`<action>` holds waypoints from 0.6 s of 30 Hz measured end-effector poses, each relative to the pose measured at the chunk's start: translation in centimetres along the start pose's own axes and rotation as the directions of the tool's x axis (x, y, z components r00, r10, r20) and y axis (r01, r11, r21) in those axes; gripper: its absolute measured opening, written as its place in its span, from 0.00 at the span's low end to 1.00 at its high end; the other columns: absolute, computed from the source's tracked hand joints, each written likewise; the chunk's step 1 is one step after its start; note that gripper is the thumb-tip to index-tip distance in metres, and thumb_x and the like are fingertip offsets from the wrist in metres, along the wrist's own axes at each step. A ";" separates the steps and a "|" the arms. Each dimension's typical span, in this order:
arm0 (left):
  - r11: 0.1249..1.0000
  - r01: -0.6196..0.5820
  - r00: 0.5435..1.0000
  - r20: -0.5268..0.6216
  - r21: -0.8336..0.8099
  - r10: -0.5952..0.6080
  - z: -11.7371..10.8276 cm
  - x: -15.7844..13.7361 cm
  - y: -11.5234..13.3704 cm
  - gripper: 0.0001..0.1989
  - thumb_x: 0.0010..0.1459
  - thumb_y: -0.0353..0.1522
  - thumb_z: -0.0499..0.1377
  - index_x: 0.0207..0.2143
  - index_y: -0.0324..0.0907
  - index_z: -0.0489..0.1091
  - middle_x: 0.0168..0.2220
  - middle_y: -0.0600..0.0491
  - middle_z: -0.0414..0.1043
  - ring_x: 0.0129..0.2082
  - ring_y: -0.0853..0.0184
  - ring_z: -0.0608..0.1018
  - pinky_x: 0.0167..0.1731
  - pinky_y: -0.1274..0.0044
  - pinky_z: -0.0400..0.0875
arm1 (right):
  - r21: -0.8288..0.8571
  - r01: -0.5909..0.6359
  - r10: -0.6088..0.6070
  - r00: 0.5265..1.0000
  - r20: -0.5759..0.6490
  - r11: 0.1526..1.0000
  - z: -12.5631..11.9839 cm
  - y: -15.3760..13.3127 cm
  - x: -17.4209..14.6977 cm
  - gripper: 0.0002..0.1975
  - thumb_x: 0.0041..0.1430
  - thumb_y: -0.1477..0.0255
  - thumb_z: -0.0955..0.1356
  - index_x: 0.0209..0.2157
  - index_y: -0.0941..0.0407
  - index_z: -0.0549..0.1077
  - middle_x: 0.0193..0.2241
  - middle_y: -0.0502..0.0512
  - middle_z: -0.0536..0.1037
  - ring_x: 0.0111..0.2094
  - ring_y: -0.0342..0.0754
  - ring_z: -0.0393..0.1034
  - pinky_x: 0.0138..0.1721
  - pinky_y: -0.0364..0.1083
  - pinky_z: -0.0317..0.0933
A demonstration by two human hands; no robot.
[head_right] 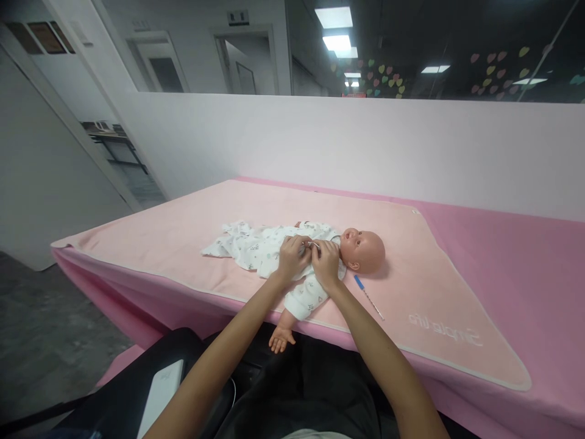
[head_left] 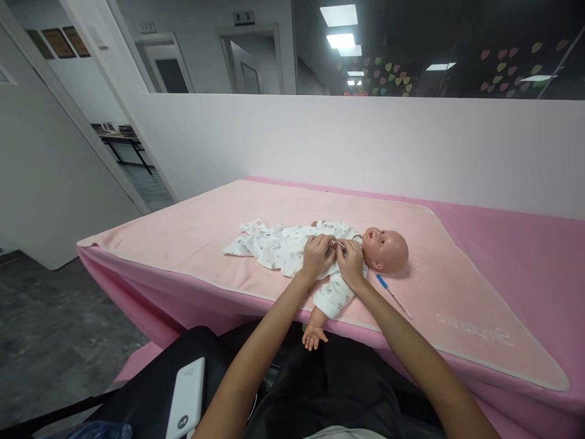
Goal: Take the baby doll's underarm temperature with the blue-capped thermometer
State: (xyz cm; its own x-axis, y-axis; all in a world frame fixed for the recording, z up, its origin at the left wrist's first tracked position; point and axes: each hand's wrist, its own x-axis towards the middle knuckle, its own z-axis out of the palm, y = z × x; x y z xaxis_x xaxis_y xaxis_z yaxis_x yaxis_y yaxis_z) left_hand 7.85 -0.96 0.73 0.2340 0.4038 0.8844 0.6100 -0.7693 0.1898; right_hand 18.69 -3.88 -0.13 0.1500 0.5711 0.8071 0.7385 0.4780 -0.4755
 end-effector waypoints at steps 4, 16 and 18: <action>1.000 0.001 0.999 -0.036 -0.010 -0.002 -0.1 0.1 0.1 0.08 0.48 0.24 0.50 0.31 0.42 0.63 0.23 0.57 0.66 0.24 0.70 0.69 0.32 0.74 0.60 | 0.002 0.007 -0.007 1.000 0.005 1.000 -0.1 -0.1 0.0 0.08 0.58 0.74 0.60 0.31 0.55 0.70 0.29 0.53 0.75 0.32 0.48 0.66 0.36 0.46 0.56; 0.999 0.050 0.999 0.012 -0.010 -0.050 -0.6 0.1 -0.1 0.12 0.46 0.25 0.51 0.35 0.42 0.63 0.29 0.53 0.68 0.30 0.65 0.69 0.33 0.73 0.60 | 0.000 0.008 -0.008 1.000 -0.005 1.000 0.0 0.0 0.0 0.09 0.59 0.71 0.60 0.31 0.56 0.70 0.29 0.53 0.75 0.32 0.48 0.66 0.36 0.47 0.56; 0.998 0.057 0.998 0.025 -0.010 -0.057 -0.7 0.2 0.0 0.12 0.46 0.25 0.51 0.35 0.42 0.64 0.28 0.52 0.67 0.31 0.64 0.68 0.34 0.72 0.60 | 0.001 0.005 -0.005 1.000 -0.002 1.000 0.0 0.0 0.0 0.10 0.60 0.71 0.59 0.31 0.55 0.70 0.29 0.53 0.75 0.32 0.48 0.66 0.36 0.47 0.56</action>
State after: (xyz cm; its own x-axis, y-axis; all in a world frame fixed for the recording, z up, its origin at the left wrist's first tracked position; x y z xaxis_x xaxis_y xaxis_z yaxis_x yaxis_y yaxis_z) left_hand 7.38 -1.22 1.16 0.2179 0.4593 0.8612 0.6144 -0.7501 0.2445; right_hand 18.70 -3.87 -0.15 0.1478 0.5676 0.8100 0.7388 0.4811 -0.4719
